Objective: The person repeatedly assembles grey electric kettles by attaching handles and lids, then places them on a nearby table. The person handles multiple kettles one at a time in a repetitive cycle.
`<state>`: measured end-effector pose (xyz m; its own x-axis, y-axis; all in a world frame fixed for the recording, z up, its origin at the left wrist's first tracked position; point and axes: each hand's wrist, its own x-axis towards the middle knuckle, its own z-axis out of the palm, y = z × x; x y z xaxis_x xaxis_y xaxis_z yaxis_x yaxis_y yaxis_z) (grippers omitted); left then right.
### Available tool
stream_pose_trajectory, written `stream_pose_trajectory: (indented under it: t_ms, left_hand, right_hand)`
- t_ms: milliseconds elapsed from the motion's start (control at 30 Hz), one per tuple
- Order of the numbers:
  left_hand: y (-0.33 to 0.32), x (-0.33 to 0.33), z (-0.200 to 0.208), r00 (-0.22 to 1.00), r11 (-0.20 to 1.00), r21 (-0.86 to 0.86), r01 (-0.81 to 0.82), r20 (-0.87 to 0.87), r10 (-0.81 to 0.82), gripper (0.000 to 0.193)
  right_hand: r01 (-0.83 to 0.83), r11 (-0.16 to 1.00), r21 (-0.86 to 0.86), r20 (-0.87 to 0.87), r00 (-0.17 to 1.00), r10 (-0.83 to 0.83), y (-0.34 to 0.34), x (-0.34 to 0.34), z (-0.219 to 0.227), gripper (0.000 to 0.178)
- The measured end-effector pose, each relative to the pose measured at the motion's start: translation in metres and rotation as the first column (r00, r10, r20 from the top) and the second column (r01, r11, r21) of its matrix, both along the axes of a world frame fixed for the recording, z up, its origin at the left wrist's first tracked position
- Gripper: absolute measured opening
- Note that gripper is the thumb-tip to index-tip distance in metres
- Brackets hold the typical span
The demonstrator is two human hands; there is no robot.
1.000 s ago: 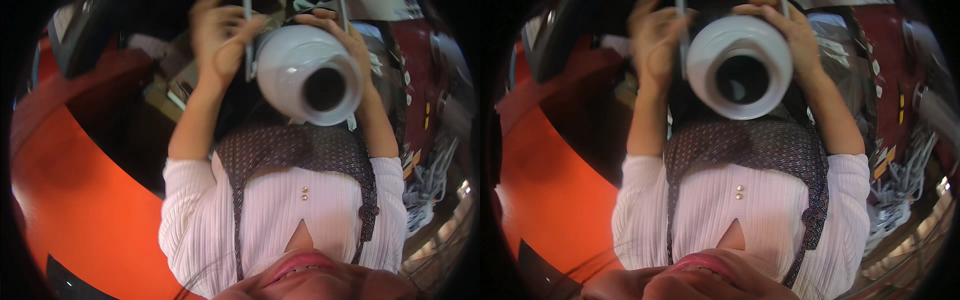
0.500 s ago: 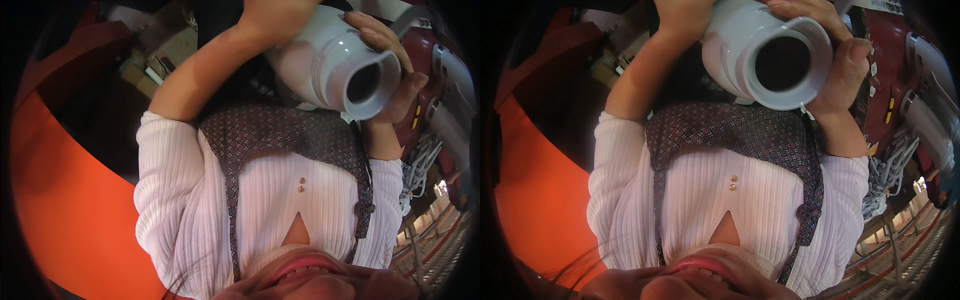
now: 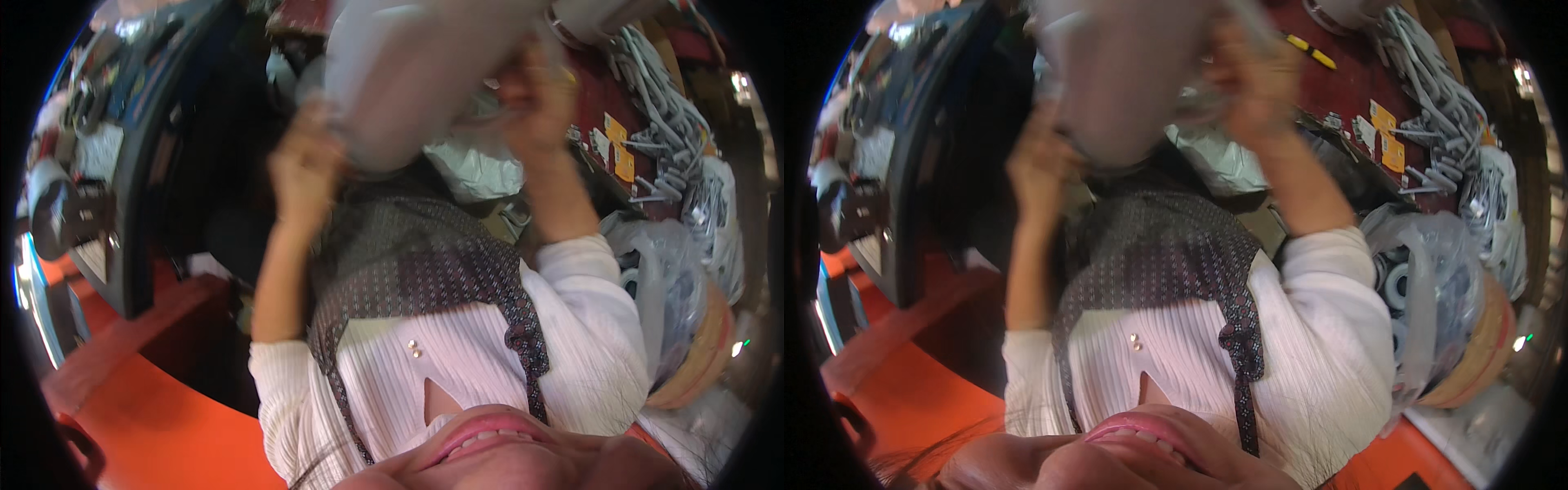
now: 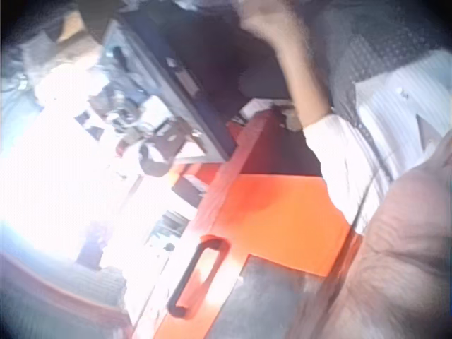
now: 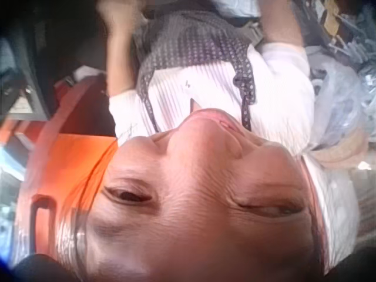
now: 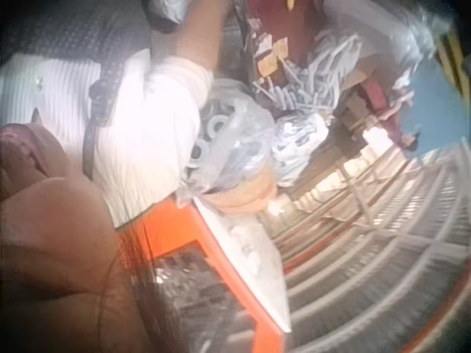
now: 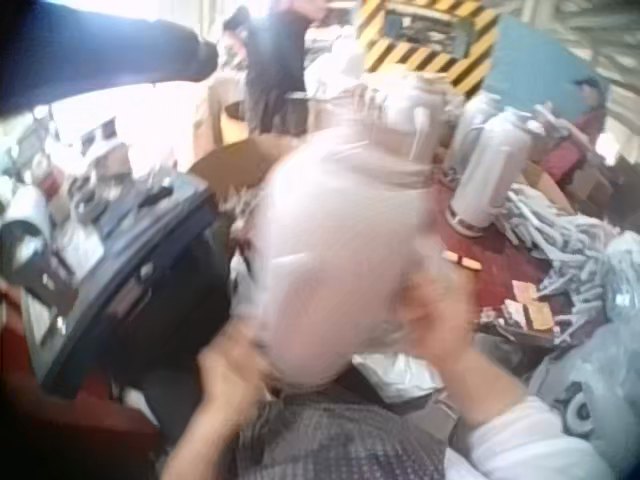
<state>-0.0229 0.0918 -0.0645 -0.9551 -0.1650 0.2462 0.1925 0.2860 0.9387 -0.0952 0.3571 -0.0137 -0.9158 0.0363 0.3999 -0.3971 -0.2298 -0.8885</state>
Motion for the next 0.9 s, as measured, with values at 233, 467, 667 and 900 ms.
stream_pose_trajectory:
  t_ms: [233, 467, 667, 900]
  left_hand:
    - [0.036, 0.012, -0.013, 0.910, 0.908, 0.060, 0.415, -0.011, -0.415, 0.069]
    - [0.080, -0.025, 0.117, 0.306, 0.807, -0.411, 0.424, -0.774, -0.555, 0.031]
    - [0.111, -0.037, 0.156, 0.374, 0.918, -0.108, 0.382, -0.890, -0.260, 0.026]
    - [0.024, -0.050, 0.090, 0.536, 0.869, -0.321, 0.377, -0.690, -0.487, 0.021]
  right_hand:
    - [0.665, 0.740, -0.097, -0.248, 0.704, -0.665, 0.251, -0.048, 0.084, 0.011]
    - [0.797, 0.602, -0.059, -0.207, 0.580, -0.788, 0.289, -0.191, 0.050, 0.018]
    - [0.862, 0.420, 0.283, -0.324, 0.498, -0.804, 0.338, -0.306, 0.005, 0.014]
    - [0.840, -0.155, 0.519, -0.778, 0.390, -0.493, 0.282, -0.249, -0.012, 0.085]
